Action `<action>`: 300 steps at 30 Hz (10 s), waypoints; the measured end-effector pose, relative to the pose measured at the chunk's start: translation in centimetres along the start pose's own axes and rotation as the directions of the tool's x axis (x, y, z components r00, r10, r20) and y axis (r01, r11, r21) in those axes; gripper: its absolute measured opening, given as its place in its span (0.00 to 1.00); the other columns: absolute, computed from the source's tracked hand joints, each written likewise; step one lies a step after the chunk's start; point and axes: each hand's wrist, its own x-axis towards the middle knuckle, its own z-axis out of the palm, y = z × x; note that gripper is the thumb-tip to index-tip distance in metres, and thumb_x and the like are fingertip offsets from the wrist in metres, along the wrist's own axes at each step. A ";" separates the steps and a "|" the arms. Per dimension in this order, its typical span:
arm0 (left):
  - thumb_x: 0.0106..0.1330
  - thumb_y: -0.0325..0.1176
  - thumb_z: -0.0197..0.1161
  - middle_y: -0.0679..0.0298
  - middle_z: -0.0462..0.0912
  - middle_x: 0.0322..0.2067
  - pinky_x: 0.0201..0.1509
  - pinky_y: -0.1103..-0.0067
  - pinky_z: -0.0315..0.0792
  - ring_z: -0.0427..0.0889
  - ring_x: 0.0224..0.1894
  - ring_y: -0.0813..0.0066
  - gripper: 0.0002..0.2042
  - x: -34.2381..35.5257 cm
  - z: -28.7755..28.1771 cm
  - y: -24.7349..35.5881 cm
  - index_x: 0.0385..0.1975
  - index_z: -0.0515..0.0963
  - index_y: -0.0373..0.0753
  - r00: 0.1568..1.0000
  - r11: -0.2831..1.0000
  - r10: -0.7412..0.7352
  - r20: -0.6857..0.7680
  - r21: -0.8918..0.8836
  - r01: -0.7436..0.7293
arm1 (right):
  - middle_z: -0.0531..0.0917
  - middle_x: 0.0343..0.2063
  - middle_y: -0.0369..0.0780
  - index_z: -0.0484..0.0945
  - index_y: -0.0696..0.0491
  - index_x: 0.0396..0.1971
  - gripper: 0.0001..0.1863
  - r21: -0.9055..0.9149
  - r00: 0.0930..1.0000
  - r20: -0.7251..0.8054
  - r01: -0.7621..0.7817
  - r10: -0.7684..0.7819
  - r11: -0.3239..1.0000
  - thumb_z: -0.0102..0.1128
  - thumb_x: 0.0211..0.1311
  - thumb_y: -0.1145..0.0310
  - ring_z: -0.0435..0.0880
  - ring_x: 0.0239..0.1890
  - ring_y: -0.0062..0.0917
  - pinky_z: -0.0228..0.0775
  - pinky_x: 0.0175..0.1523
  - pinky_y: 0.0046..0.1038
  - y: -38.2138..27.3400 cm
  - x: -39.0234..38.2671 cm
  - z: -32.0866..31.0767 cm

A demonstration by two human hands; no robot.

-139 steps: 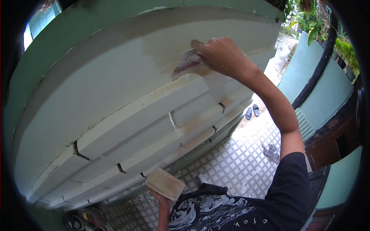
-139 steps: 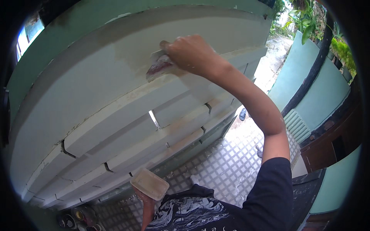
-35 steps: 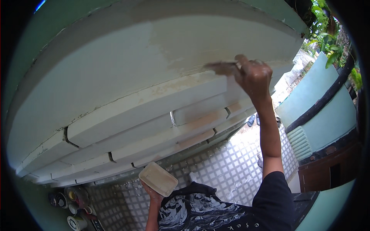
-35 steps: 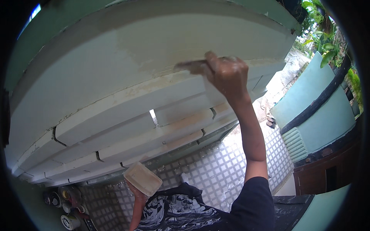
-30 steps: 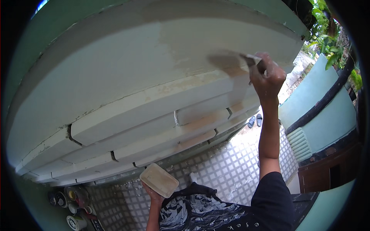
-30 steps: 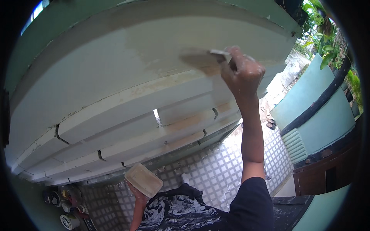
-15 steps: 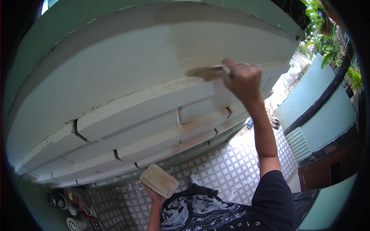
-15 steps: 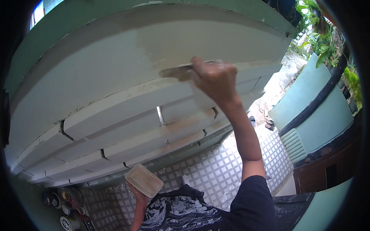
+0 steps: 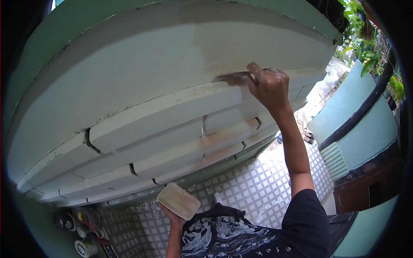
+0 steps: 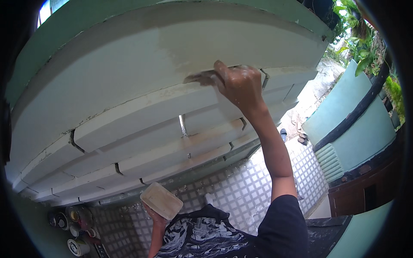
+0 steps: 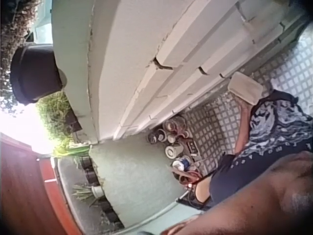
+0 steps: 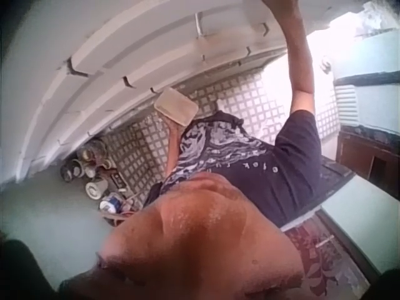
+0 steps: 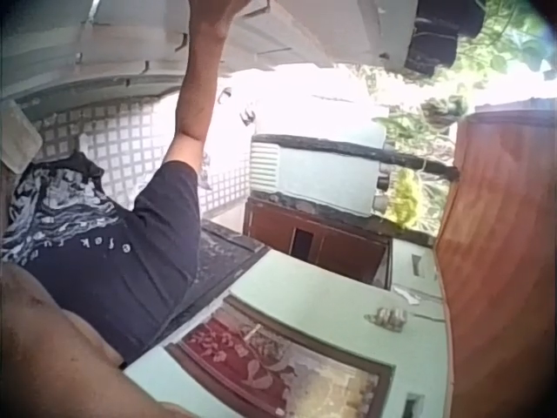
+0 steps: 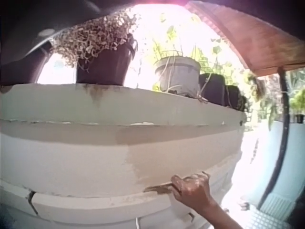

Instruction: Apply putty to a wall using a spatula/putty knife.

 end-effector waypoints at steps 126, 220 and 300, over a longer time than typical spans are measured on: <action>0.67 0.65 0.33 0.60 0.67 0.59 0.52 0.60 0.77 0.75 0.55 0.60 0.33 7.5 5.1 -11.0 0.65 0.53 0.49 0.995 0.993 0.049 0.086 0.105 -0.058 | 0.75 0.14 0.33 0.81 0.62 0.33 0.10 -0.047 0.467 -0.028 -0.884 0.884 0.465 0.68 0.53 0.72 0.66 0.17 0.09 0.56 0.21 0.17 11.6 -12.7 -5.9; 0.62 0.72 0.34 0.55 0.68 0.60 0.62 0.63 0.68 0.72 0.59 0.58 0.43 3.6 14.0 -7.7 0.66 0.57 0.40 0.932 0.972 -0.176 0.316 -0.094 0.215 | 0.81 0.40 0.49 0.79 0.56 0.39 0.17 0.741 0.736 0.654 -0.575 -0.178 0.346 0.60 0.44 0.81 0.79 0.46 0.45 0.72 0.51 0.38 -7.6 -21.4 -0.2; 0.62 0.68 0.41 0.63 0.66 0.62 0.61 0.54 0.67 0.70 0.59 0.55 0.36 -2.4 8.5 -21.8 0.65 0.59 0.52 0.986 0.987 0.116 0.118 0.100 -0.128 | 0.79 0.46 0.42 0.68 0.65 0.53 0.25 0.719 0.354 0.695 -0.363 0.626 -0.593 0.64 0.59 0.73 0.79 0.46 0.23 0.72 0.53 0.25 10.8 -29.5 -4.8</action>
